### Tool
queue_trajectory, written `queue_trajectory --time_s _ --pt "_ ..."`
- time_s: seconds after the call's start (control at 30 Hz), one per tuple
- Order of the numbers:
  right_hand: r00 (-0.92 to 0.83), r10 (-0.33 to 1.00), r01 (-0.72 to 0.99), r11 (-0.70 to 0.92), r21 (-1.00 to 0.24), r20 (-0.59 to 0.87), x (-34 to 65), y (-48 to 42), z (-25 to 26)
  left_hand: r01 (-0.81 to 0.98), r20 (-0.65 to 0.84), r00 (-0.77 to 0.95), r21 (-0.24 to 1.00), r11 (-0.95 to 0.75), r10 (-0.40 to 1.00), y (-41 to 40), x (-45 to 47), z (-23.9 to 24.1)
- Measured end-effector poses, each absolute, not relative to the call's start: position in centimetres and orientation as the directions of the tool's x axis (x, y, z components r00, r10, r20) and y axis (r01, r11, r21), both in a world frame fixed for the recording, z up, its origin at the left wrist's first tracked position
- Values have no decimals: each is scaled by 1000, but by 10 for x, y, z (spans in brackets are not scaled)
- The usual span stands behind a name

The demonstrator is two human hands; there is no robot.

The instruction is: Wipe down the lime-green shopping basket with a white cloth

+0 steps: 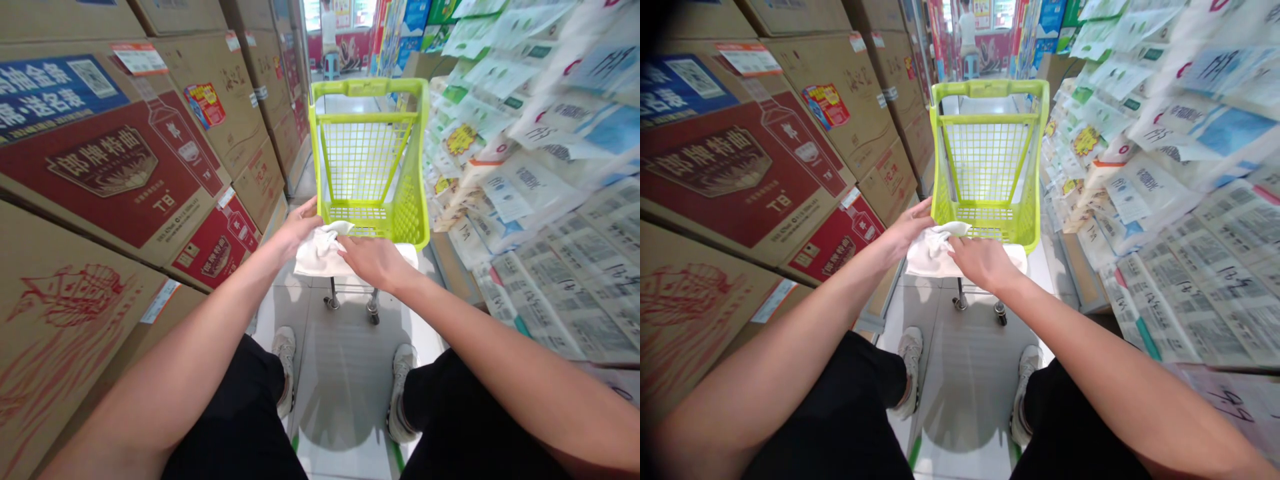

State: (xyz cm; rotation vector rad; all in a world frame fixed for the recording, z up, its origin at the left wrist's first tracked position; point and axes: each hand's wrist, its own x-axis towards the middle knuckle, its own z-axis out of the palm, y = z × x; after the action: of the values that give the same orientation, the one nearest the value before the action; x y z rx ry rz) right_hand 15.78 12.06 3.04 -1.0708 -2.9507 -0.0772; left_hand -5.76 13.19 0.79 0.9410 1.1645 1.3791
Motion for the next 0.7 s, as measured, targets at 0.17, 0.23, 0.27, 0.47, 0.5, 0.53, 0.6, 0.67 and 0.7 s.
queue_trajectory --time_s 0.17,0.23,0.27,0.47,0.5,0.53,0.6,0.67,0.7 --pt "-801 593 597 801 36 77 182 125 37 -228 -48 0 972 47 999 129 -78 16" --pt "-780 618 625 779 53 99 194 129 41 -191 -21 39 981 28 999 131 -90 14" --pt "-763 638 645 761 63 103 199 132 43 -159 -6 52 987 14 999 132 -97 12" --pt "-824 558 561 828 6 95 213 144 43 364 202 -190 923 -123 961 143 -130 1" --pt "-846 525 526 850 -19 95 212 145 42 521 282 -223 844 -130 933 143 -132 1" --pt "-862 498 496 867 -41 98 211 145 41 665 351 -233 738 -115 907 140 -133 3" --pt "-882 460 453 888 -81 104 208 145 40 848 421 -234 530 -28 877 132 -133 7" --pt "-891 440 426 896 -125 113 205 146 40 904 396 -253 421 70 883 121 -131 13" --pt "-893 434 414 897 -157 122 204 147 41 907 369 -273 405 111 888 115 -131 16"
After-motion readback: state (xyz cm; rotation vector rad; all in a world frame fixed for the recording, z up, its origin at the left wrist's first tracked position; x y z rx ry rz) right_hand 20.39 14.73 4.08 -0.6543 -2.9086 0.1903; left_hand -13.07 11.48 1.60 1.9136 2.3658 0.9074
